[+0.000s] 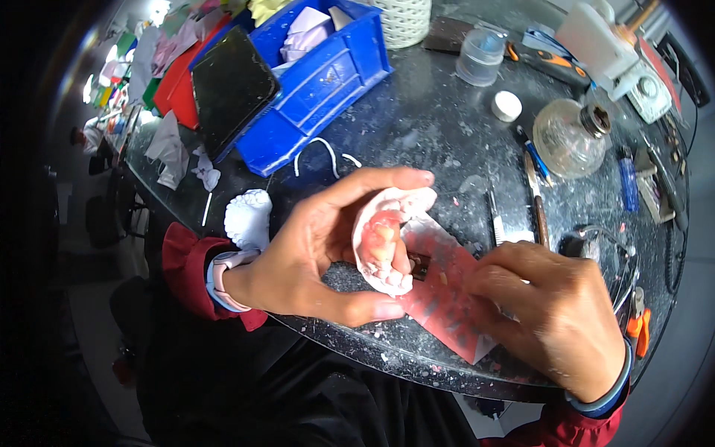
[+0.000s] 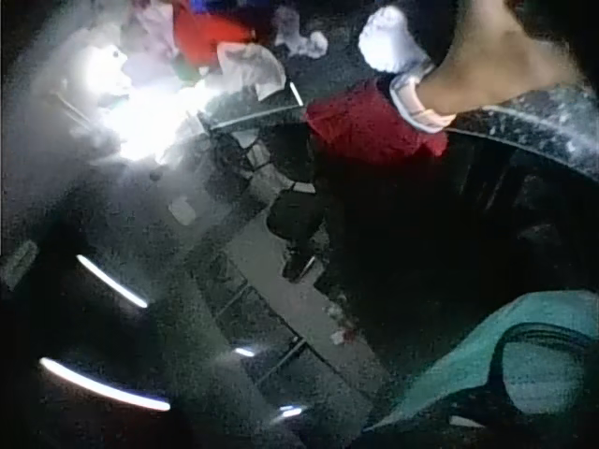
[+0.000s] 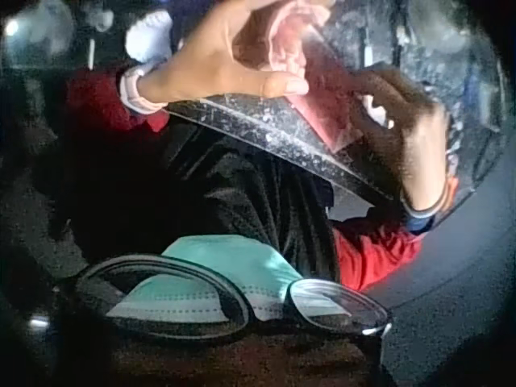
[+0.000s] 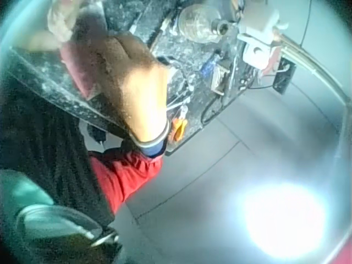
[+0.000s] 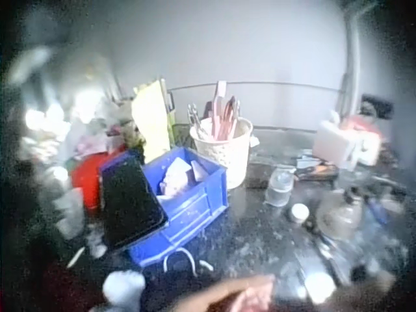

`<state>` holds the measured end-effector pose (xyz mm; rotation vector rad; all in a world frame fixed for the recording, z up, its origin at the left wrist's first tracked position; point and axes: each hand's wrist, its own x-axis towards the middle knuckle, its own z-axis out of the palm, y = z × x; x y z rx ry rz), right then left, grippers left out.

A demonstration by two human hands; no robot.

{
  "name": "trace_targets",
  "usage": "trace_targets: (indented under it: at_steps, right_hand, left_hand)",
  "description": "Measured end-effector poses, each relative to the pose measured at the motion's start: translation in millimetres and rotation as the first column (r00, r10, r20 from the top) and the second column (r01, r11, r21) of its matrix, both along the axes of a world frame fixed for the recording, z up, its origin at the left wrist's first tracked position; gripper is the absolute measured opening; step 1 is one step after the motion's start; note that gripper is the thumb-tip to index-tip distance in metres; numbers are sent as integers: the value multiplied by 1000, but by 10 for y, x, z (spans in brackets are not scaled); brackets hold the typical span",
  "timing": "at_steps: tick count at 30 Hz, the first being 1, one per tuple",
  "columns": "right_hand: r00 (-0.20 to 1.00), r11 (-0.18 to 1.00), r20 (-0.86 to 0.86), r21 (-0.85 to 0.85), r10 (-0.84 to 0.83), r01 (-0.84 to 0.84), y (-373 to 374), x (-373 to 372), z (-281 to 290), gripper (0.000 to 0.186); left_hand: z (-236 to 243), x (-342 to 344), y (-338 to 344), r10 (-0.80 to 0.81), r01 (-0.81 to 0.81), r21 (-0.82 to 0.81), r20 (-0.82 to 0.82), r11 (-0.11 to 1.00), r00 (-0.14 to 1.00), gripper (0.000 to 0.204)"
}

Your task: The person crafts a denture by pressing artificial teeth into a wax denture base by hand, fitting it onto a dental cast, and shaping the wax around the teeth using a sculpting tool.

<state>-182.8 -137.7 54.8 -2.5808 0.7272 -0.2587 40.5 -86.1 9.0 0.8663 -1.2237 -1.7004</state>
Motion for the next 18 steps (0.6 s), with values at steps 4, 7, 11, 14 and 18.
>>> trace_targets:
  at_steps: [4, 7, 11, 14, 18]
  right_hand:
    - [968, 996, 250, -87, 32, -11, -40, 57, 92, 30]
    - [928, 993, 357, -97, 104, -74, -35, 97, 127, 24]
    - [866, 984, 470, -125, 171, -126, 2, 138, 84, 14]
    - [808, 980, 562, -173, 178, -96, 64, 186, -13, 17]
    - [881, 980, 448, -180, 154, -79, 173, 162, -72, 14]
  left_hand:
    - [24, -16, 21, 10, -8, 56, -33, 998, 999, 69]
    - [-10, 32, 43, -71, 71, -33, 2, 997, 997, 69]
    - [9, 58, 82, -178, 180, -67, 29, 981, 984, 70]
    - [-57, 51, 117, -180, 184, -126, 44, 975, 983, 72]
    - [-52, 64, 88, -239, 255, -150, 117, 955, 964, 74]
